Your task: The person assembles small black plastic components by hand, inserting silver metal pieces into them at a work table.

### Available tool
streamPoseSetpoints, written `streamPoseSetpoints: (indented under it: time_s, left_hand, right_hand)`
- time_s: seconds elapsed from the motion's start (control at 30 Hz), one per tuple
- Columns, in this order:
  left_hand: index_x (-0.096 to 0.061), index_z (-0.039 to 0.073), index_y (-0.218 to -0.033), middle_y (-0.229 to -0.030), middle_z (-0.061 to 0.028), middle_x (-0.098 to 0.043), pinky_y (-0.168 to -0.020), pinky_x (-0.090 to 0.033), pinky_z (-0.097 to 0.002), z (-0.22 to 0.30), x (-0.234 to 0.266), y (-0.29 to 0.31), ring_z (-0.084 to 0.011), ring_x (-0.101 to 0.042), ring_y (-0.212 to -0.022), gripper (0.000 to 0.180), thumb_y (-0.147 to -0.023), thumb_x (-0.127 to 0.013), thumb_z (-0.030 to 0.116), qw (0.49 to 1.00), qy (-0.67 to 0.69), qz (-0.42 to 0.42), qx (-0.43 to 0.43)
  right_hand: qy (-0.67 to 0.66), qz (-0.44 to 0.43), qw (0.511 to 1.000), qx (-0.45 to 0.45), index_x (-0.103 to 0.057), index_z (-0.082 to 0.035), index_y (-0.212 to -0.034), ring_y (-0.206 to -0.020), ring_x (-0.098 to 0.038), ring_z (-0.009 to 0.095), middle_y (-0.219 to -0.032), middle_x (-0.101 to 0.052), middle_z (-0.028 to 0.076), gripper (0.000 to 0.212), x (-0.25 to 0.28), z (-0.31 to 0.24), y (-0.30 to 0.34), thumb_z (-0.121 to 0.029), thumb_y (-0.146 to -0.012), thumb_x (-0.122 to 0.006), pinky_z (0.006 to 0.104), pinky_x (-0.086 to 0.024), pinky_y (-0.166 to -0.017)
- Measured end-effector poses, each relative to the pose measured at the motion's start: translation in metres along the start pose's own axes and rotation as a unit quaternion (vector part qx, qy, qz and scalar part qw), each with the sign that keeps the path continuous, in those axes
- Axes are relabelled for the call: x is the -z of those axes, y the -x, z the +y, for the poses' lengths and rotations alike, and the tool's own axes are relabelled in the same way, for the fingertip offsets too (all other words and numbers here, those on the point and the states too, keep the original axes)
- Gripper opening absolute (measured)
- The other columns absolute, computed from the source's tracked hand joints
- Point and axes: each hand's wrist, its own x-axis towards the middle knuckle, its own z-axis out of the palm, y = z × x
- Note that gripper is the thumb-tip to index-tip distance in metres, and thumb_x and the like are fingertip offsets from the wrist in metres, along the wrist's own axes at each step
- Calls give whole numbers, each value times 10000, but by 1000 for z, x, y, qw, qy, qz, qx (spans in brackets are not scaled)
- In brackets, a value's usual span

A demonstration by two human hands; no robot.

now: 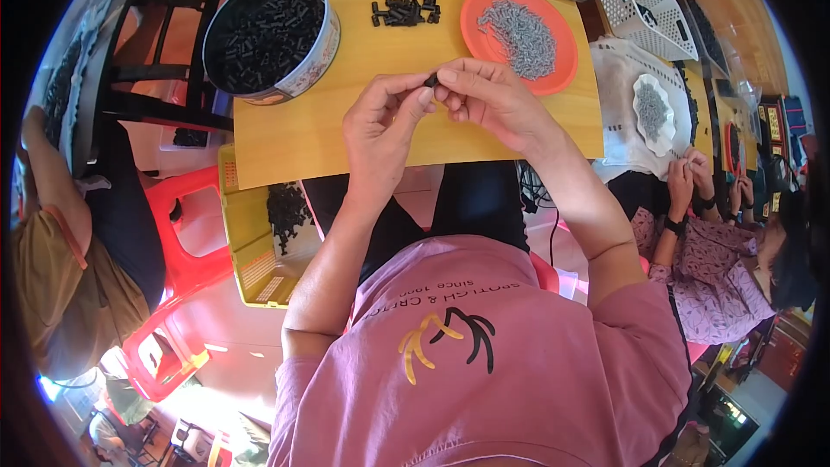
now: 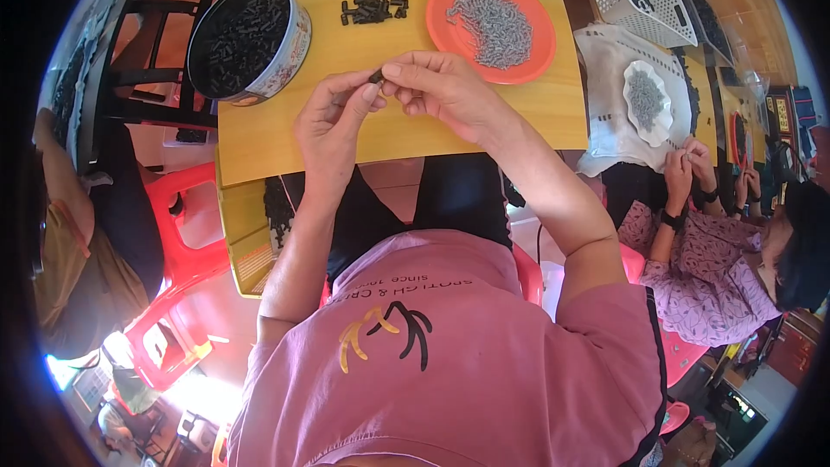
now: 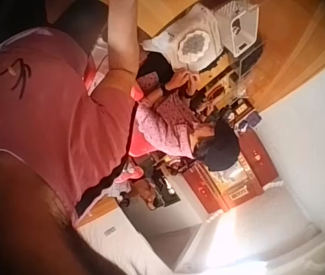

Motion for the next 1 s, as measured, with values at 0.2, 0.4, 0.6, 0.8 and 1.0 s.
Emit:
streamPoseSetpoints:
  time_s: [0.2, 0.4, 0.6, 0.8, 1.0]
  left_hand:
    - [-629, -40, -1132, -1004, -80, -668, -820, -521, -268, 0, 2, 1, -141, -649, -877, 193, -943, -615, -7, 996, -19, -47, 71]
    - [-658, -25, -1076, -971, -51, -640, -793, -505, -242, -23, 1, -1, -116, -629, -859, 157, -921, -638, -16, 993, -59, -74, 73]
    - [-657, -20, -1093, -977, -49, -631, -798, -505, -250, -46, -1, -8, -116, -633, -857, 172, -923, -631, -17, 993, -63, -67, 79]
    - [-655, -4, -1106, -986, -44, -644, -801, -507, -252, -49, 3, -12, -114, -633, -852, 177, -932, -620, -10, 992, -28, -51, 109]
    - [-653, -5, -1107, -984, -44, -646, -795, -509, -250, -50, 5, -12, -118, -636, -846, 174, -936, -622, 1, 993, -17, -48, 110]
  right_hand:
    - [144, 88, 980, 108, -691, -37, -987, -807, -589, 36, -899, -681, -5, 179, 1, 12, 10, -209, -948, -665, 207, -477, -712]
    - [202, 122, 955, 180, -672, 22, -993, -787, -625, 63, -839, -692, 25, 179, 2, 22, 25, -150, -947, -659, 245, -514, -722]
    - [531, 232, 776, 250, -696, -50, -968, -704, -628, 189, -892, -670, 75, 155, 62, -12, 17, -175, -877, -695, 319, -495, -651]
    - [693, 244, 650, 194, -696, -59, -945, -728, -649, 248, -900, -671, 78, 133, 97, -32, 10, -167, -869, -681, 362, -504, -636]
    - [787, 191, 561, 170, -719, -104, -903, -812, -668, 307, -874, -654, 104, 117, 90, -27, -11, -181, -849, -650, 430, -520, -676]
